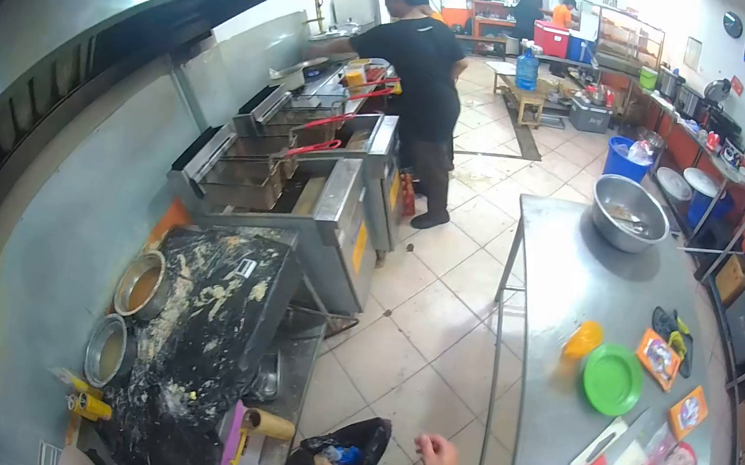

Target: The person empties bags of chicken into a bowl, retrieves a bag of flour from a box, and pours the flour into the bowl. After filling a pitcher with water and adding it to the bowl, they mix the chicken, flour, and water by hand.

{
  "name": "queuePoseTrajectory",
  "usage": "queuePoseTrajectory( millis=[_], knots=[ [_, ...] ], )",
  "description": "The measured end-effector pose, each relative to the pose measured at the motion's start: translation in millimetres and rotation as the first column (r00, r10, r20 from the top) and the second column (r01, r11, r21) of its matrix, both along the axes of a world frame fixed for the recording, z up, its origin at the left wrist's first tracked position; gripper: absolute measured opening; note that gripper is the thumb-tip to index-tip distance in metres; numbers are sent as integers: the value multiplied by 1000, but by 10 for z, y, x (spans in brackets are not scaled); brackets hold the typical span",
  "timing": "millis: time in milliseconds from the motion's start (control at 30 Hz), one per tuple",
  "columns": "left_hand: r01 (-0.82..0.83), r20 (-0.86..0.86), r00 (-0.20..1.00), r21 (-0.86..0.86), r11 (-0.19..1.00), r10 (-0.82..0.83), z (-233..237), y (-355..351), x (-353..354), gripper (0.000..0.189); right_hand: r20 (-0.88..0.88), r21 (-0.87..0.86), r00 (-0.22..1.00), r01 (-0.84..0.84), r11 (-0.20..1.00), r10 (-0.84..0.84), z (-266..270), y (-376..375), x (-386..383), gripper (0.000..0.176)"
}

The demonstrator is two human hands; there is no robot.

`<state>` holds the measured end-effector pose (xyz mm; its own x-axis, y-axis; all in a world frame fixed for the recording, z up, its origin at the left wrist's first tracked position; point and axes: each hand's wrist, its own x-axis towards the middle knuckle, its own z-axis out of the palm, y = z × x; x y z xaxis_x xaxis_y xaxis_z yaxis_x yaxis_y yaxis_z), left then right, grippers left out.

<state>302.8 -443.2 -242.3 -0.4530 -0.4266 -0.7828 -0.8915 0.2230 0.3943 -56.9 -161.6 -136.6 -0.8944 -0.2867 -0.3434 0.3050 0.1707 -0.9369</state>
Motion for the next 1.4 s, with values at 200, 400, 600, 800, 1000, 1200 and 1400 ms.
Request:
queuePoseTrajectory(
  millis=[200, 400, 600, 800, 1000, 1200, 1400],
  knots=[
    [62, -108, 992, 28, 998, -58, 22, 111, -849, 28, -109, -146, 992, 52, 988, -68, 535, -258, -1406, 28],
    [120, -254, 961, 35, 992, -108, -394, -229, -1943, 24, -227, -185, 973, -14, 983, -29, 757, -724, -3038, 28],
    [-335, -20, 935, 284, 898, 355, -1104, -950, -3354, 23, -274, -200, 961, -82, 976, 25, 910, -1234, -4777, 28],
    [202, -402, 884, -136, 970, -240, -965, -1843, -5551, 21, -117, -101, 993, 17, 995, -28, 834, -1136, -5831, 27],
    [44, -596, 797, 209, 977, 91, 155, -2201, -8264, 28, 13, -84, 962, 271, 959, -271, 599, -813, -6729, 28],
    [-29, -609, 762, 307, 951, 220, 915, -2051, -10507, 29, -46, -61, 950, 305, 950, -308, 413, -820, -8585, 31],
    [-259, -594, 653, 409, 875, 471, 732, -2101, -12088, 31, -208, -53, 966, 145, 988, -153, 874, -1635, -11088, 34]
  ],
)
